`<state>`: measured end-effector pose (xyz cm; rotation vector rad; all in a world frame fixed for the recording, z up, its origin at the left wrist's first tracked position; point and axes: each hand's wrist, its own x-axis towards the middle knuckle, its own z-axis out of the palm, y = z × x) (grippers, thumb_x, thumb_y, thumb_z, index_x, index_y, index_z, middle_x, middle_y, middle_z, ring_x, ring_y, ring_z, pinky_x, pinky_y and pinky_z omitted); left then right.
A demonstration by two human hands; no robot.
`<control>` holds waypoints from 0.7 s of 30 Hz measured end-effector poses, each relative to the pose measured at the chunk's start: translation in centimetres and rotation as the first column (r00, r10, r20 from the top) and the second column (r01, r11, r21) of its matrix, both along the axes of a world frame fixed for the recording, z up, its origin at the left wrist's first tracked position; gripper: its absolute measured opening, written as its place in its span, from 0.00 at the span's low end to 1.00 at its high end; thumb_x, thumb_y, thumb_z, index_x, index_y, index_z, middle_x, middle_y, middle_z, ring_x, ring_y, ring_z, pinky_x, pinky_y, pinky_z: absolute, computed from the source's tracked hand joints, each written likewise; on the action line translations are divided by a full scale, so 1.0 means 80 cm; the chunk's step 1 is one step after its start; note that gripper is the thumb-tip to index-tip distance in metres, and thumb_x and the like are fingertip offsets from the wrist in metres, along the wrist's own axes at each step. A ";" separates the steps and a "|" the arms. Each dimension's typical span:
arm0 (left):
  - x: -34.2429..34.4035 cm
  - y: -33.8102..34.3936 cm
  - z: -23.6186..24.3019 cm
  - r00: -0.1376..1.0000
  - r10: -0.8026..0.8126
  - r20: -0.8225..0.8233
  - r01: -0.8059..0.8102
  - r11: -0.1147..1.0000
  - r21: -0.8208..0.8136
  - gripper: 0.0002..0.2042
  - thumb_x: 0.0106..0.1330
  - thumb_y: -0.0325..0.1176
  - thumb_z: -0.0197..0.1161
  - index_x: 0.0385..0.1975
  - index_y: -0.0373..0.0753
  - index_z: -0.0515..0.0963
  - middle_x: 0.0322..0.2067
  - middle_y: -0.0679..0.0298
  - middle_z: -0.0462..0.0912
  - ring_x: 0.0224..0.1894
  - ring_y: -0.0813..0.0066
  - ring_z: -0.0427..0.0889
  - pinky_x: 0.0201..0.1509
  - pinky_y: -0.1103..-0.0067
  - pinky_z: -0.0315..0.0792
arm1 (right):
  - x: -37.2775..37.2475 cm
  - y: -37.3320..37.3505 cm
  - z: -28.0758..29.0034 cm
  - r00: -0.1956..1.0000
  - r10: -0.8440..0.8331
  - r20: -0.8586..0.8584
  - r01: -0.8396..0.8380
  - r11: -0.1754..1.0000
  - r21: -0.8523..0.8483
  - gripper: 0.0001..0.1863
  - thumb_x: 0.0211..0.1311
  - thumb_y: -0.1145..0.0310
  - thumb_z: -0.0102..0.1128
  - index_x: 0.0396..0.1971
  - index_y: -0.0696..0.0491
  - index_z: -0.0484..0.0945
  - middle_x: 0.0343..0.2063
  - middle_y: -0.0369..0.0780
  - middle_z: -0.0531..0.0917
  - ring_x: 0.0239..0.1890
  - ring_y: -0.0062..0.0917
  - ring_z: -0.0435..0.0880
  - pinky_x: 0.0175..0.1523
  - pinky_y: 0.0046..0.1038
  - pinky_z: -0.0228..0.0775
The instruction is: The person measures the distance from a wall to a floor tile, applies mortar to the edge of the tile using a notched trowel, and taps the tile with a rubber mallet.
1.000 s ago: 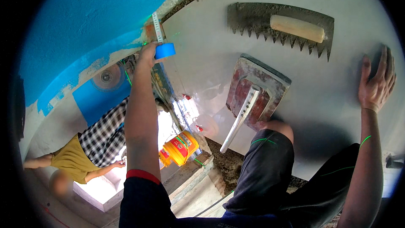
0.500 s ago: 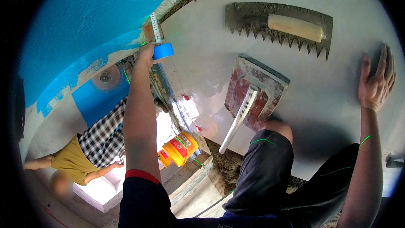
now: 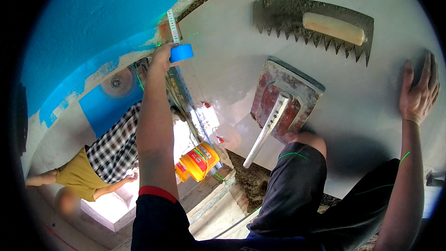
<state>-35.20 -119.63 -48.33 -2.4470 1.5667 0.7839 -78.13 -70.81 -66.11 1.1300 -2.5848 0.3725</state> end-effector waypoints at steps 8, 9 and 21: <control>-0.005 0.002 0.001 0.999 0.005 0.048 -0.005 1.000 0.000 0.13 0.69 0.33 0.53 0.47 0.35 0.79 0.48 0.51 0.77 0.44 0.56 0.82 0.36 0.66 0.87 | 0.002 -0.005 0.006 1.000 0.019 -0.023 -0.019 0.999 -0.031 0.34 0.71 0.40 0.41 0.70 0.43 0.59 0.67 0.38 0.66 0.68 0.32 0.64 0.70 0.38 0.53; -0.007 0.003 0.000 0.999 0.005 0.054 -0.005 1.000 0.003 0.13 0.69 0.33 0.52 0.47 0.35 0.78 0.48 0.51 0.77 0.44 0.56 0.82 0.36 0.66 0.87 | 0.002 -0.005 0.006 1.000 0.009 -0.020 -0.009 1.000 -0.022 0.34 0.71 0.40 0.41 0.70 0.43 0.59 0.67 0.38 0.66 0.68 0.31 0.64 0.70 0.38 0.53; 0.003 -0.002 -0.003 1.000 0.007 0.017 -0.007 1.000 0.017 0.13 0.70 0.32 0.49 0.46 0.36 0.78 0.49 0.52 0.76 0.46 0.56 0.81 0.38 0.63 0.86 | -0.002 0.000 0.002 1.000 -0.008 -0.007 0.008 1.000 0.030 0.33 0.71 0.40 0.41 0.69 0.44 0.61 0.66 0.38 0.68 0.68 0.32 0.66 0.68 0.36 0.56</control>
